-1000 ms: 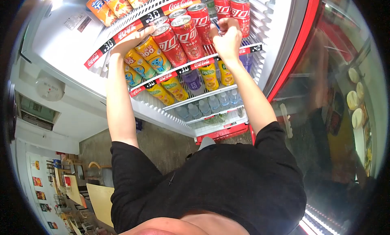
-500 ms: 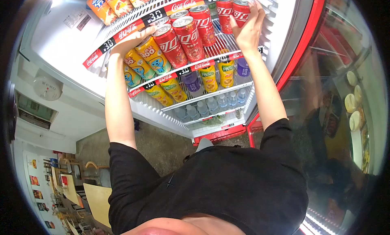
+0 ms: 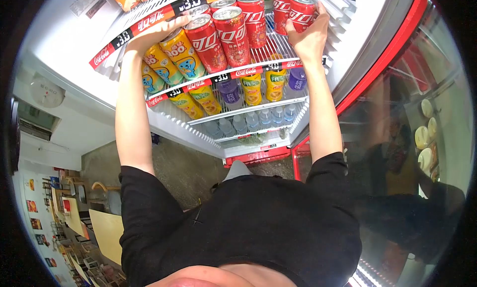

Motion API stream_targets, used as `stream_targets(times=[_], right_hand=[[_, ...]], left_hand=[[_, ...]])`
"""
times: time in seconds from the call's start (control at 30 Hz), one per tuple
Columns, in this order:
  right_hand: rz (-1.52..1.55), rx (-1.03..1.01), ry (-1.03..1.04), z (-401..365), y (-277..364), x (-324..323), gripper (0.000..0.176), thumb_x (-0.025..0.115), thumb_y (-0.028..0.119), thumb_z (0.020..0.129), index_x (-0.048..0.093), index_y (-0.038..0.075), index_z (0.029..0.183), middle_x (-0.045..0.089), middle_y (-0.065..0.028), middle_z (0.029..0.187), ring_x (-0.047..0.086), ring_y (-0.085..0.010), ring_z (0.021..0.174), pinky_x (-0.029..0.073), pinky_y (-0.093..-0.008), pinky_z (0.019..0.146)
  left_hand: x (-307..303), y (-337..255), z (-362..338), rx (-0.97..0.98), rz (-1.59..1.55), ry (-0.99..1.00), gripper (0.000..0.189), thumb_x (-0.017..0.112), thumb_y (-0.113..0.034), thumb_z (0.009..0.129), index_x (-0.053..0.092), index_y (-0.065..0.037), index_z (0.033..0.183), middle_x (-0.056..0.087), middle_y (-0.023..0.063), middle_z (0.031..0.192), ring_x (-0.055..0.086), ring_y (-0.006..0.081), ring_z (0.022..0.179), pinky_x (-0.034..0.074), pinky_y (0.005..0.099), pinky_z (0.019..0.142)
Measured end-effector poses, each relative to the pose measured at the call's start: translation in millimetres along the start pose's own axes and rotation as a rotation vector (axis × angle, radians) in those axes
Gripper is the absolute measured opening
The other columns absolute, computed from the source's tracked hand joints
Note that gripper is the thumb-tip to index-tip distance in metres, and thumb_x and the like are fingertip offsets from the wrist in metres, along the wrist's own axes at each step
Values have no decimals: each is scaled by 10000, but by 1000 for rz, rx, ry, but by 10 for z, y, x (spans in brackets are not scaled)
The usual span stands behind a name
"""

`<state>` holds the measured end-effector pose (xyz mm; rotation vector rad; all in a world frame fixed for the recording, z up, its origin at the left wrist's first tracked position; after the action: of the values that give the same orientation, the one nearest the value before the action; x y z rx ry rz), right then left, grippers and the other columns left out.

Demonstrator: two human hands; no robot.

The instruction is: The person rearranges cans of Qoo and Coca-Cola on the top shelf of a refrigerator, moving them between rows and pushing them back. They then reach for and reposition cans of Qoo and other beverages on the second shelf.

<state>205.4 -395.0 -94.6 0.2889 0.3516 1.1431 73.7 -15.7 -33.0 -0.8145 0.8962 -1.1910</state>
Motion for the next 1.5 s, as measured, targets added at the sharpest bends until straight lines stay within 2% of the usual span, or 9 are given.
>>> stream_targets(times=[0.2,0.3,0.53,0.73,1.0,1.07,1.27,1.37,1.5], right_hand=[[547,285,161,-43,-277,45,719,776,243,930,405,-75,1457,637,-170,1252,637,-189,1086,509,-326,953],[634,390,259,7,-366,14,626,725,249,960,456,-57,1435,654,-145,1222,636,-174,1077,498,-307,948],[662,489,421,-3,-328,-4,613,791,201,875,520,-21,1378,677,-117,1207,639,-174,1096,503,-308,942],[656,356,644,-26,-277,-5,726,877,224,798,521,-14,1384,685,-131,1228,670,-193,1097,541,-330,947],[508,321,786,-27,-138,-71,773,881,240,770,503,-4,1398,720,-123,1175,714,-186,1024,576,-340,894],[458,311,792,-42,-166,-74,761,867,243,774,505,5,1400,722,-114,1159,710,-186,1001,573,-342,876],[476,301,874,-31,-231,-69,738,859,262,767,540,18,1387,724,-93,1121,682,-165,925,558,-328,833],[503,326,920,-25,-193,-130,749,838,206,794,502,11,1434,669,-141,1265,645,-216,1134,499,-377,1000],[539,211,844,-35,-180,-105,886,880,319,765,452,28,1484,676,-125,1243,661,-171,980,555,-324,840]], left_hand=[[-86,-56,-23,-46,18,0,675,528,-701,946,584,-177,1368,590,70,1452,526,194,1336,391,380,1155],[-50,-58,18,-57,27,3,673,529,-698,947,585,-177,1369,590,69,1452,526,194,1336,390,379,1154],[-63,-120,-67,-80,66,14,671,529,-693,949,586,-175,1371,590,67,1454,526,195,1337,389,378,1153],[-149,-117,71,-108,114,34,669,530,-689,951,588,-174,1373,590,65,1456,526,196,1337,388,377,1152],[395,-461,-700,-150,181,79,665,531,-683,954,590,-172,1376,590,63,1458,526,198,1338,387,376,1151],[7,-251,-67,-162,200,79,665,531,-682,954,590,-171,1376,590,63,1459,526,198,1338,387,376,1151],[53,-292,-8,-212,275,51,662,531,-677,956,592,-170,1378,590,61,1461,526,199,1338,386,375,1150],[95,-298,36,-230,306,62,661,531,-675,957,593,-169,1379,590,60,1462,526,199,1339,385,375,1150],[130,-317,66,-250,343,92,660,532,-672,959,594,-168,1381,590,59,1463,526,200,1339,385,374,1149]])
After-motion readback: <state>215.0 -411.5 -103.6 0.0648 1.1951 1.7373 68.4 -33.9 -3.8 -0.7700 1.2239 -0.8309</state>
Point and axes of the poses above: each hand's wrist, its own z-axis towards the middle knuckle, its own x-axis out of the palm, y = z × x, the point moved 1 cm from there along z, towards the middle knuckle
